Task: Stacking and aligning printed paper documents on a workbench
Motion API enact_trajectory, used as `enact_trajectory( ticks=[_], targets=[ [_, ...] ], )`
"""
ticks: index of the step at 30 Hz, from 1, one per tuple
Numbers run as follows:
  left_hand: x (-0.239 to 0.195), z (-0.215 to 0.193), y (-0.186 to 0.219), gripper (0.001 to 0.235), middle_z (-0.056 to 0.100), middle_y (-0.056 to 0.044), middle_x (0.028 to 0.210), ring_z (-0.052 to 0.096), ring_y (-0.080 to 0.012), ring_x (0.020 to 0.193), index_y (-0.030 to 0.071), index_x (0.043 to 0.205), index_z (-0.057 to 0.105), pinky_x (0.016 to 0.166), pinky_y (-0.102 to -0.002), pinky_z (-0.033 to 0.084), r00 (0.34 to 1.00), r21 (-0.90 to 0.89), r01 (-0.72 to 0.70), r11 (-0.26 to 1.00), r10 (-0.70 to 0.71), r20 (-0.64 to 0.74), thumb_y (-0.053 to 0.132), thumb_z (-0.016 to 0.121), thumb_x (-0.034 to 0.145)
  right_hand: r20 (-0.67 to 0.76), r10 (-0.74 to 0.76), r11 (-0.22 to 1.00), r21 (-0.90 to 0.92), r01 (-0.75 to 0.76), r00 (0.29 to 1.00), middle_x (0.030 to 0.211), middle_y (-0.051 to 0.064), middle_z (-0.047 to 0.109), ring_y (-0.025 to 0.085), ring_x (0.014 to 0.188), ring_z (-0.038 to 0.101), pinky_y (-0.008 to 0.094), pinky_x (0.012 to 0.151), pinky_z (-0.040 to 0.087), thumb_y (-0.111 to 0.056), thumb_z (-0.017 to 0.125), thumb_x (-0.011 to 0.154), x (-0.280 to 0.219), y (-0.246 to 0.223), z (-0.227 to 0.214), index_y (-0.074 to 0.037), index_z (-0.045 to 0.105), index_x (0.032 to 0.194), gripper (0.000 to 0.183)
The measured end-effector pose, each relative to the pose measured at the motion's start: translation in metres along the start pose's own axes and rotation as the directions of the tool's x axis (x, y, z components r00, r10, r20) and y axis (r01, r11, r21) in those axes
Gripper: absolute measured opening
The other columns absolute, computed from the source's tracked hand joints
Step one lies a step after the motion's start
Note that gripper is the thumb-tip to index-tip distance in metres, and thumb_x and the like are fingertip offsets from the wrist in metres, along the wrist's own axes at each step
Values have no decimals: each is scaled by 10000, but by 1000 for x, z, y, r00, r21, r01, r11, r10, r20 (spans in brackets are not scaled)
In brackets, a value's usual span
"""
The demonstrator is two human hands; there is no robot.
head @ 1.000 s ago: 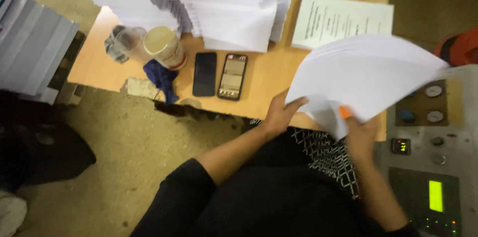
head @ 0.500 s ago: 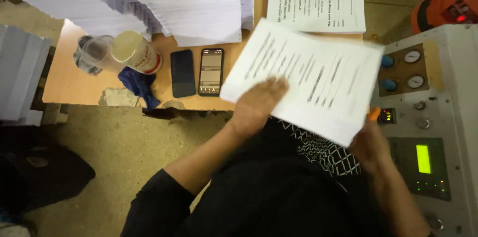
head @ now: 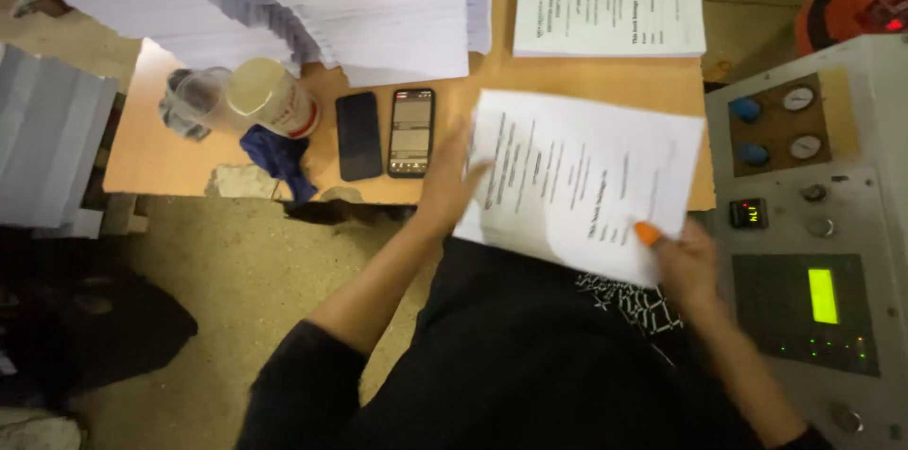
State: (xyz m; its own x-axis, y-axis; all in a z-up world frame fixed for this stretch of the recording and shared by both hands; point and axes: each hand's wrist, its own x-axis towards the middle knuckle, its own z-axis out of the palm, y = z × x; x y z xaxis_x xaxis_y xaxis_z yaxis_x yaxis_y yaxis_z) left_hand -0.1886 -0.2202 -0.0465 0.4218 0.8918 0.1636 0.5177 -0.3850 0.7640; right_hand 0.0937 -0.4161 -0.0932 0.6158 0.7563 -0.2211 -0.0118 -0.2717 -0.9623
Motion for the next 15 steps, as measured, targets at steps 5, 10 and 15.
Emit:
enact_trajectory(
  ticks=[5,10,15],
  targets=[
    [23,-27,48,577,603,-75,1186,583,-181,1071,66,1296,464,920,-345,509,994,-581,64,812,-102,-32,482,500,897,67,-314,940,-118,320,947,1192,95,643,212,1046,598,360,918,508,-168,703,821,26,-78,-28,-48,626,1214,418],
    [22,-25,50,424,557,-53,1286,532,-170,1178,79,1393,411,983,-332,454,944,-686,-330,649,205,-260,216,550,1017,175,-619,779,9,627,766,1246,82,606,209,1191,556,367,1106,461,-29,660,919,40,-109,-28,-43,591,1210,299],
    [18,-5,35,329,512,23,911,486,-54,832,112,1123,490,724,-199,403,979,-745,-195,638,78,-190,182,678,862,89,-392,919,1,394,916,1187,88,637,183,1078,604,347,932,539,-131,773,756,49,-83,-13,-24,641,1159,438]
  ],
)
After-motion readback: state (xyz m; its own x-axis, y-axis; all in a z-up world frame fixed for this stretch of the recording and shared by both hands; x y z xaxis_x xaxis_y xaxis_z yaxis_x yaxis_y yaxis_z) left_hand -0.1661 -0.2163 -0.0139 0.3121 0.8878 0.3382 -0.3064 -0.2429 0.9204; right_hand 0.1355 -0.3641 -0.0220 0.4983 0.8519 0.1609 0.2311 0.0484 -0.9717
